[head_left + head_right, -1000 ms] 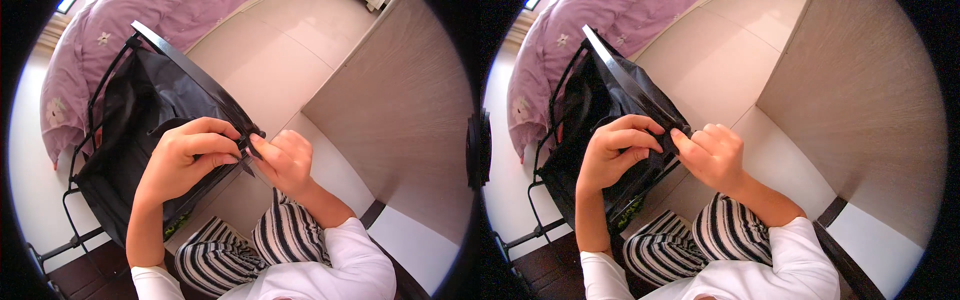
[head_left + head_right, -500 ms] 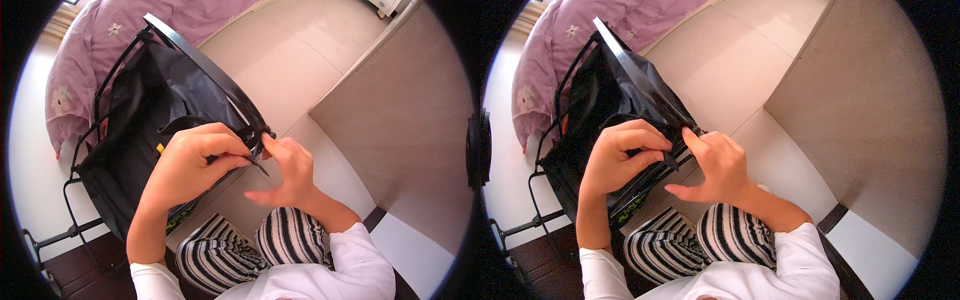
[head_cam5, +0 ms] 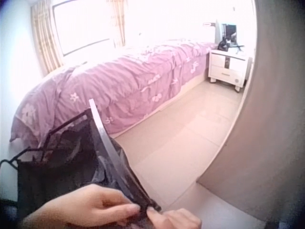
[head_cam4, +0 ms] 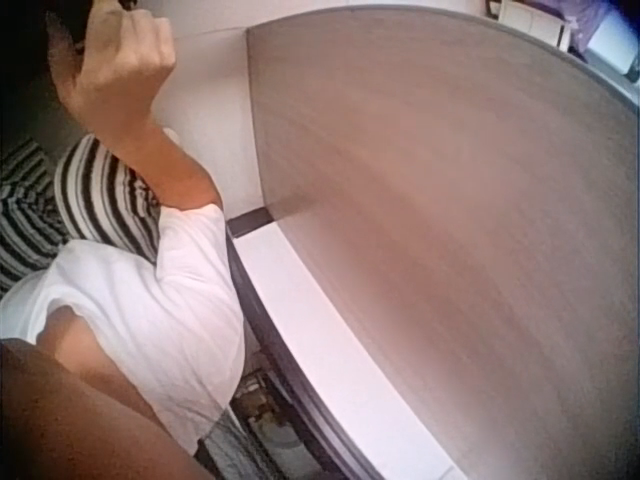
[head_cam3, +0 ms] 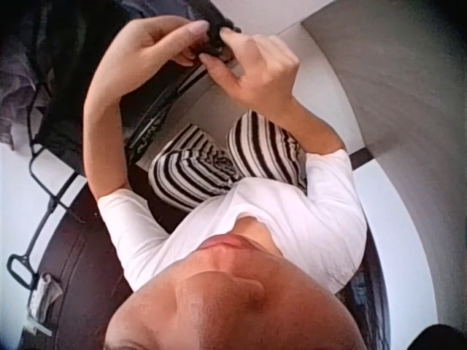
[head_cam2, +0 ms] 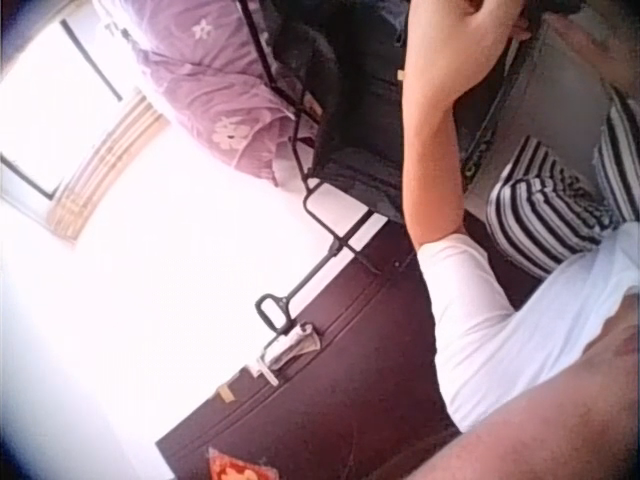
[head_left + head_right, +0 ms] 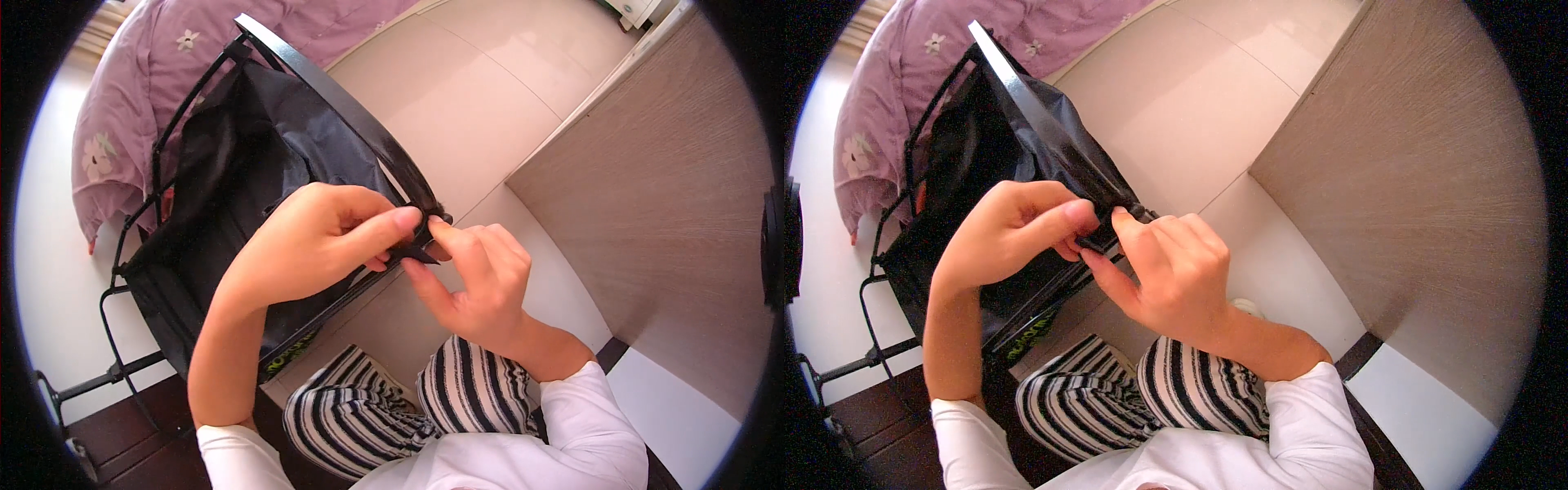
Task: The person attaches the fabric lining to a stroller frame by folding the edges over the metal bars and securing the hook-and-loop fasteners along the sides.
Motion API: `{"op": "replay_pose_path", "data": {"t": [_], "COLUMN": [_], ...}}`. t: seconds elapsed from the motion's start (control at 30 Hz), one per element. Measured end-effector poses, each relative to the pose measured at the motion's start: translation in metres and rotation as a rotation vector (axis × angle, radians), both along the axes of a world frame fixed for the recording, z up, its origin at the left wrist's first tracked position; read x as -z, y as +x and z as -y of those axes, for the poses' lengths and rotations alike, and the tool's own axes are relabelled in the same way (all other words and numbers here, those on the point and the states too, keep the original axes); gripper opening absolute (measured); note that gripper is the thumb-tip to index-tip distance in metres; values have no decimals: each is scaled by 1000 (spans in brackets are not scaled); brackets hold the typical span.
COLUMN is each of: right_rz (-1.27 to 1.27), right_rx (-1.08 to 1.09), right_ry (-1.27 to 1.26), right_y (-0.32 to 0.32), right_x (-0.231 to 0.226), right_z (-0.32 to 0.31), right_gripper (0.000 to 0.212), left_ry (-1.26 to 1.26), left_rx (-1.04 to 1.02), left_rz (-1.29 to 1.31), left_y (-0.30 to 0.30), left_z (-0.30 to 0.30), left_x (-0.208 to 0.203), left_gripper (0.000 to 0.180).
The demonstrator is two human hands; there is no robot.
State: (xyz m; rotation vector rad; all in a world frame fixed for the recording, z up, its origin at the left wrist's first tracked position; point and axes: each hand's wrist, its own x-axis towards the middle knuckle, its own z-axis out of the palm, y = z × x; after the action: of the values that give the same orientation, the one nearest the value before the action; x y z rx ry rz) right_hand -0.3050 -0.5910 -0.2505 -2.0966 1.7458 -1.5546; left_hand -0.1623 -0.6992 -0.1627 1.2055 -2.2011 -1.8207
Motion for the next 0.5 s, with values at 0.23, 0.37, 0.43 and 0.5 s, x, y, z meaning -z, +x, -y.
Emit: {"op": "replay_pose_path", "data": {"t": [0.23, 0.37, 0.43, 0.5], "right_rz": [71, 0, 4, 4], "right_rx": [-40, -183, -319, -375], "right_ry": [2, -194, -178, -180], "right_y": [5, 7, 11, 13], "right_x": [5, 4, 4, 4], "right_z": [1, 4, -2, -5], "right_gripper": [35, 24, 40, 38], "left_ry": [-121, -179, -134, -84], "left_rx": [183, 264, 253, 188], "left_rz": [173, 136, 142, 229], "left_y": [-5, -3, -6, -10], "left_z": [10, 16, 19, 20], "left_x": [-3, -1, -3, -6], "left_gripper": [21, 19, 19, 18]}}
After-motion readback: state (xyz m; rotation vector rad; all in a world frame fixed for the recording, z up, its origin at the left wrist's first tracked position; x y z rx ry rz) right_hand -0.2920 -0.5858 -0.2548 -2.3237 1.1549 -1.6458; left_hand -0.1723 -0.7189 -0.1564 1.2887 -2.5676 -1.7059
